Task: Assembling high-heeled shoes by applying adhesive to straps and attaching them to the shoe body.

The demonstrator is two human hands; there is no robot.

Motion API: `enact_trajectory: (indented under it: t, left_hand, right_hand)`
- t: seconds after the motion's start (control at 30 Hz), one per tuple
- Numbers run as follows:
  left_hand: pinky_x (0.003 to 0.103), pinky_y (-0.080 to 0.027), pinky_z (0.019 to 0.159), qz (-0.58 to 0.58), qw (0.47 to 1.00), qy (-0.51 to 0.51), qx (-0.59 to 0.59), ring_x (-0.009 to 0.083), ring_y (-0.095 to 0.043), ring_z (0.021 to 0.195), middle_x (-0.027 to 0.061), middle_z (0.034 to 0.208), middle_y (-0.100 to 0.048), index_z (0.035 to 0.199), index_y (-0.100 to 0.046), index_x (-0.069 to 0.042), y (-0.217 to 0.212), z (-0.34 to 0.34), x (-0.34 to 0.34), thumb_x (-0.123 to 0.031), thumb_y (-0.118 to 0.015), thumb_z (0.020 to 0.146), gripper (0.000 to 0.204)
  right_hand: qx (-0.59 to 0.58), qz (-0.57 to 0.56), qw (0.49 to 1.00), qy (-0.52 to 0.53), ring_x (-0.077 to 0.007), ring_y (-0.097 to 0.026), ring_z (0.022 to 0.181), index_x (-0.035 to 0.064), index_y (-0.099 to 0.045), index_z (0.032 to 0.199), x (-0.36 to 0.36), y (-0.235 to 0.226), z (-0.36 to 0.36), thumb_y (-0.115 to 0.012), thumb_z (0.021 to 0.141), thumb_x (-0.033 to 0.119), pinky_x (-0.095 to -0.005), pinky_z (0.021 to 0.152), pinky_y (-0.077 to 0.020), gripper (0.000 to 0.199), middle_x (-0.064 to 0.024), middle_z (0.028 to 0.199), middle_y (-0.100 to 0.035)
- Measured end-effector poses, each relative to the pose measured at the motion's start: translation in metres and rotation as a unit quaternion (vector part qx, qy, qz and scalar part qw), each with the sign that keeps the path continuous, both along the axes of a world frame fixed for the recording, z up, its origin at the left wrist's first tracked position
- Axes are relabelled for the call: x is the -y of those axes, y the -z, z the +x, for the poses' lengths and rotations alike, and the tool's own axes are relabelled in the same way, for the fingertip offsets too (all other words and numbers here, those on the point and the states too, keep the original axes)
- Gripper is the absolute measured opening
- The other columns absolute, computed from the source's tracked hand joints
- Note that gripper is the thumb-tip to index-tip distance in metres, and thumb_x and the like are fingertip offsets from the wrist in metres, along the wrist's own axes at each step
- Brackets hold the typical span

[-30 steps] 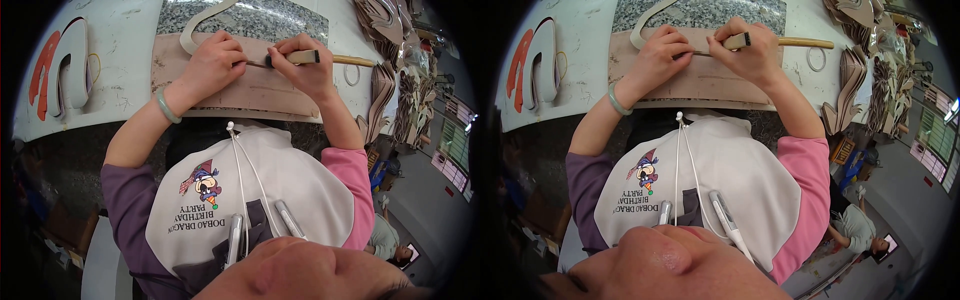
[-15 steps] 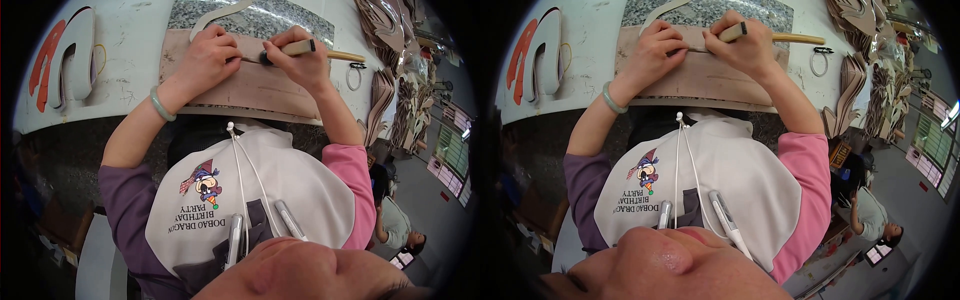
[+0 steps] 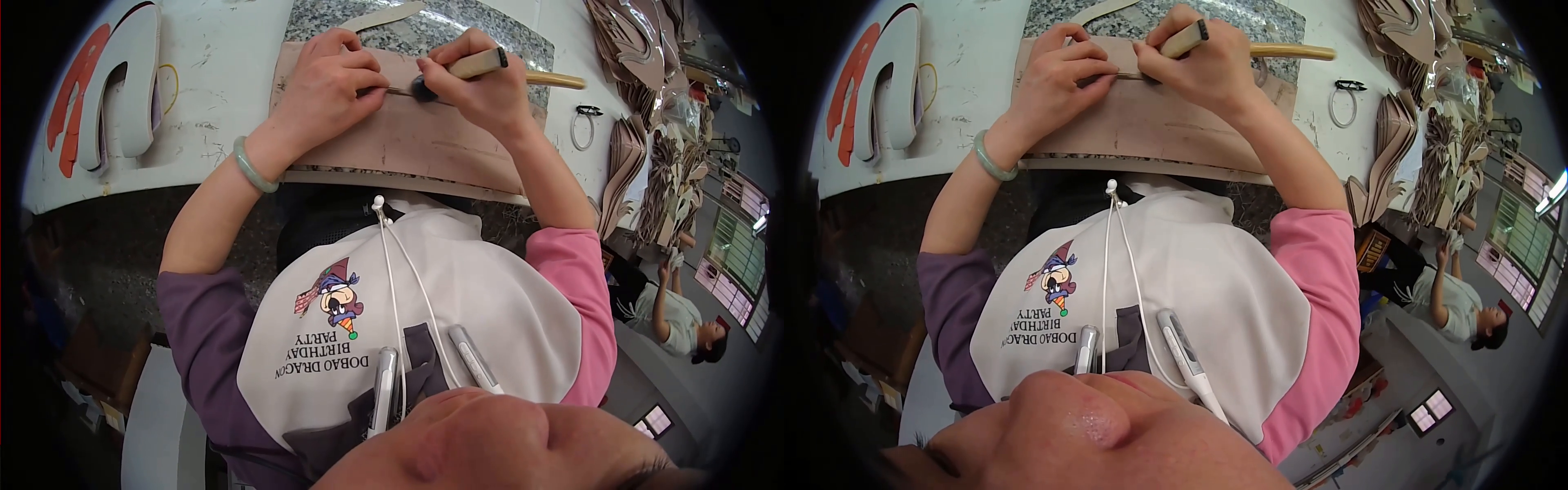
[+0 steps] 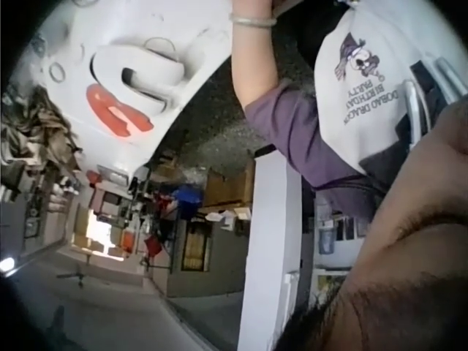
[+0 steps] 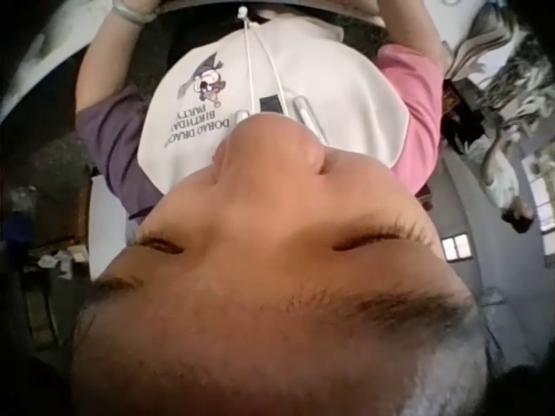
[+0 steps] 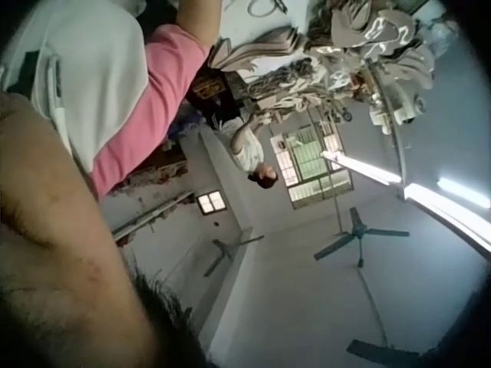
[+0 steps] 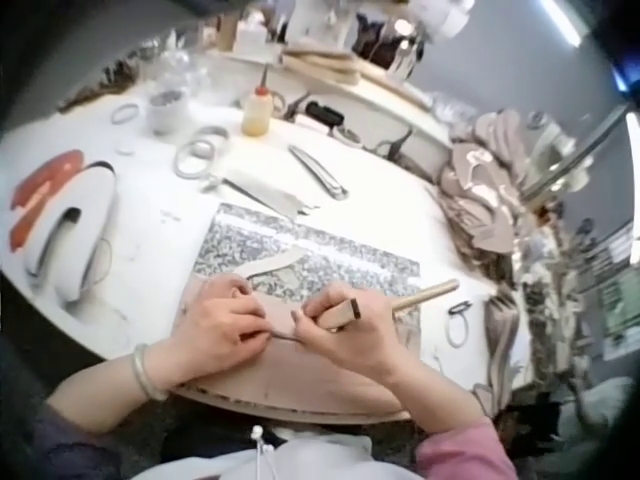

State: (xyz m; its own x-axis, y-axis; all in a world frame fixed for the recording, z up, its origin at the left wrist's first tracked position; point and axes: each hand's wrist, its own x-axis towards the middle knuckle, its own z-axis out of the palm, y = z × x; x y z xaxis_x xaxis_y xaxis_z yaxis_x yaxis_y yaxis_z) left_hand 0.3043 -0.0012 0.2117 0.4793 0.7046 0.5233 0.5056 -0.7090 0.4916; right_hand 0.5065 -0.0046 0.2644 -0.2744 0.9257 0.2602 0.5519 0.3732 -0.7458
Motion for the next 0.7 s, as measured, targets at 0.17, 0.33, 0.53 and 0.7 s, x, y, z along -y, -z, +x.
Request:
enact_trajectory:
  t: [0.17,0.33,0.53,0.7]
  left_hand:
    - [0.034,-0.035,0.098,0.016,0.999,-0.022,-0.017,0.0166,-0.051,0.102,-0.0098,0.086,-0.063,0.074,-0.072,-0.014,0.003,-0.003,-0.001,-0.017,-0.068,0.075,0.005]
    - [0.034,-0.033,0.1,0.022,0.999,-0.03,-0.021,0.0164,-0.051,0.105,-0.0106,0.087,-0.063,0.074,-0.072,-0.015,0.0,-0.006,-0.002,-0.017,-0.068,0.075,0.005]
    - [0.035,-0.032,0.101,0.02,0.999,-0.036,-0.032,0.0169,-0.05,0.107,-0.0112,0.089,-0.063,0.073,-0.072,-0.015,-0.001,-0.011,-0.004,-0.018,-0.067,0.076,0.006]
    - [0.035,-0.034,0.099,-0.021,0.999,-0.014,-0.025,0.0187,-0.05,0.106,-0.0098,0.092,-0.064,0.076,-0.073,-0.015,-0.002,-0.012,-0.003,-0.021,-0.067,0.078,0.008]
  right_hand:
    - [0.037,0.038,0.998,-0.022,-0.0108,-0.063,0.065,0.0033,-0.061,0.071,-0.003,-0.004,0.0,-0.075,0.074,0.001,-0.0201,0.056,-0.0492,0.015,-0.0065,0.077,-0.07]
    - [0.025,0.028,0.999,-0.02,-0.0096,-0.061,0.062,0.0031,-0.061,0.072,-0.006,0.0,-0.004,-0.076,0.074,0.003,-0.0195,0.053,-0.048,0.015,-0.0057,0.075,-0.07]
    - [-0.007,0.012,0.999,-0.044,-0.0094,-0.061,0.061,0.0024,-0.061,0.072,-0.006,-0.013,-0.018,-0.076,0.074,0.004,-0.019,0.053,-0.0475,0.015,-0.0055,0.075,-0.07]
    - [-0.004,-0.009,0.999,-0.042,-0.0096,-0.061,0.063,0.0025,-0.062,0.073,-0.008,-0.006,-0.004,-0.076,0.075,0.005,-0.0194,0.056,-0.0479,0.015,-0.0059,0.077,-0.07]
